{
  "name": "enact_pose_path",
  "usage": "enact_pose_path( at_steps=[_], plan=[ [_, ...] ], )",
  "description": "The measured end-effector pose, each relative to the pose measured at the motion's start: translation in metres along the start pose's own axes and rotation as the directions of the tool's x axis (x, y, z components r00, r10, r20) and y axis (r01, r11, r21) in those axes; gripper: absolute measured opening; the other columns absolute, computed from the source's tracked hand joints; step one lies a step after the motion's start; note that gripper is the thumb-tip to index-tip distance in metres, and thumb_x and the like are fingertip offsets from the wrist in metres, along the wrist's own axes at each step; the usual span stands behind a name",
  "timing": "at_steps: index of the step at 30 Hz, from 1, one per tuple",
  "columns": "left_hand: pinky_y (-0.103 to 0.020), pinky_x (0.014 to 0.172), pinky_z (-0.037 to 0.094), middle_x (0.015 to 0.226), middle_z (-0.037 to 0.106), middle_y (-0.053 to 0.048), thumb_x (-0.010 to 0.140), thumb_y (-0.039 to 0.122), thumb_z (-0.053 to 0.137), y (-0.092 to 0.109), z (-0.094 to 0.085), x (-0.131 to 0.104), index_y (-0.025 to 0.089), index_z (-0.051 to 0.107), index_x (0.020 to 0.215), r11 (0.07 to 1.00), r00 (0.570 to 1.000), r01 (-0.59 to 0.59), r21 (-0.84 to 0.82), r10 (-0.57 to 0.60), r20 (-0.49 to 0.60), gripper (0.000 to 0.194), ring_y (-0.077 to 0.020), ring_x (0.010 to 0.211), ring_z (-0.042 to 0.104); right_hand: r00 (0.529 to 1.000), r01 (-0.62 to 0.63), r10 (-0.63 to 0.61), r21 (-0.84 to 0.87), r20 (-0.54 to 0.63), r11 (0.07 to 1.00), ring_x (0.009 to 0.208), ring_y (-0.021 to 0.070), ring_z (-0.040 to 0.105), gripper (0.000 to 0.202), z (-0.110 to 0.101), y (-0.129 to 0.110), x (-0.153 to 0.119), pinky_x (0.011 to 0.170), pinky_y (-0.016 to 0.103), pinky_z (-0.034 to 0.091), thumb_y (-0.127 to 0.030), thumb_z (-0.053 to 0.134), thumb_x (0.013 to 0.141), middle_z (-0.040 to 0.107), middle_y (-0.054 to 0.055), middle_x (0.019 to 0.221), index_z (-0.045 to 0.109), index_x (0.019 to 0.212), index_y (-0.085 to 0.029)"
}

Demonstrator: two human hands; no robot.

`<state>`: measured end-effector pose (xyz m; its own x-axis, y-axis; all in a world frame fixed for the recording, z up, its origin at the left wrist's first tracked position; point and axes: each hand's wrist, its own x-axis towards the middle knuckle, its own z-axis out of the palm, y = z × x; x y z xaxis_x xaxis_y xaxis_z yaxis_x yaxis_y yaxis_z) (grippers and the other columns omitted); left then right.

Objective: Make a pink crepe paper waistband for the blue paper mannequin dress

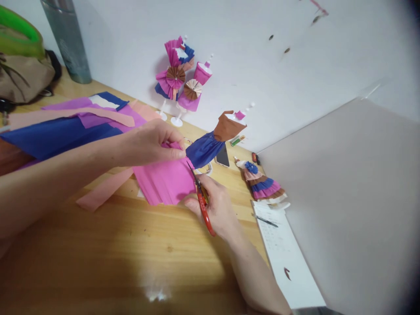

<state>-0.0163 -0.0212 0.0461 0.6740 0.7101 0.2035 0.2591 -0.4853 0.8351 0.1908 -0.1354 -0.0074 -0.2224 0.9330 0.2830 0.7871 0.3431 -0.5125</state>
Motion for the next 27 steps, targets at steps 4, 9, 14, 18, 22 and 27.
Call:
enact_pose_path(
  at_steps=[4, 9, 14, 18, 22, 27],
  plan=[
    [-0.023, 0.054, 0.03, 0.057, 0.052, 0.003, 0.082, 0.019, 0.058, 0.0, 0.0, -0.001, 0.014, 0.064, 0.062, 0.999, 1.0, -0.017, -0.031, 0.018, 0.012, 0.021, -0.0073, 0.056, 0.045, 1.0, -0.01, 0.01, 0.046, -0.008, 0.999, 0.056, 0.0127, 0.041, 0.043, 0.0, -0.001, 0.001, 0.055, 0.025, 0.031, -0.061, 0.057, 0.092, 0.045, -0.004, 0.064, 0.056, 0.086, -0.019],
    [-0.02, 0.056, 0.028, 0.056, 0.051, 0.005, 0.082, 0.01, 0.057, 0.001, -0.001, -0.001, 0.011, 0.065, 0.064, 0.998, 0.999, -0.019, -0.066, 0.022, 0.037, 0.02, -0.0047, 0.058, 0.041, 0.999, 0.028, -0.024, 0.097, -0.037, 0.995, 0.054, 0.011, 0.038, 0.045, -0.001, -0.002, 0.002, 0.053, 0.024, 0.031, -0.062, 0.06, 0.092, 0.045, -0.005, 0.062, 0.057, 0.08, -0.018],
    [-0.022, 0.055, 0.028, 0.055, 0.05, 0.004, 0.082, 0.011, 0.057, 0.001, 0.0, -0.002, 0.013, 0.065, 0.061, 0.993, 0.998, -0.03, -0.114, 0.035, 0.047, 0.022, -0.0055, 0.056, 0.042, 0.998, 0.053, -0.047, 0.127, -0.049, 0.991, 0.051, 0.0086, 0.035, 0.052, 0.003, 0.001, 0.001, 0.05, 0.023, 0.029, -0.067, 0.058, 0.091, 0.042, -0.006, 0.059, 0.055, 0.075, -0.018],
    [-0.024, 0.051, 0.027, 0.051, 0.051, 0.004, 0.077, 0.015, 0.064, -0.005, 0.002, 0.0, 0.016, 0.066, 0.057, 0.987, 0.999, -0.039, -0.158, 0.034, -0.04, 0.021, -0.0072, 0.05, 0.043, 0.997, 0.024, -0.017, 0.098, -0.078, 0.995, 0.05, 0.0082, 0.034, 0.055, 0.004, 0.002, 0.0, 0.049, 0.022, 0.029, -0.07, 0.054, 0.092, 0.04, -0.007, 0.057, 0.054, 0.075, -0.018],
    [-0.022, 0.047, 0.026, 0.048, 0.049, 0.004, 0.076, 0.013, 0.067, -0.012, -0.005, 0.006, 0.014, 0.067, 0.056, 0.995, 0.997, -0.018, -0.1, 0.011, -0.078, 0.02, -0.0062, 0.047, 0.041, 0.997, -0.058, 0.06, 0.038, -0.048, 0.998, 0.048, 0.0097, 0.036, 0.055, -0.005, 0.002, 0.0, 0.049, 0.023, 0.031, -0.07, 0.056, 0.091, 0.04, -0.007, 0.053, 0.061, 0.082, -0.017],
    [-0.017, 0.049, 0.028, 0.054, 0.054, 0.004, 0.078, 0.014, 0.069, -0.006, -0.028, 0.007, 0.009, 0.07, 0.065, 0.999, 0.96, 0.047, -0.014, -0.049, -0.276, 0.015, -0.0039, 0.051, 0.042, 0.954, -0.147, 0.189, -0.188, 0.232, 0.971, 0.06, 0.0186, 0.061, 0.045, -0.019, -0.001, 0.001, 0.059, 0.027, 0.039, -0.057, 0.07, 0.087, 0.067, 0.002, 0.066, 0.073, 0.106, -0.017]
  ],
)
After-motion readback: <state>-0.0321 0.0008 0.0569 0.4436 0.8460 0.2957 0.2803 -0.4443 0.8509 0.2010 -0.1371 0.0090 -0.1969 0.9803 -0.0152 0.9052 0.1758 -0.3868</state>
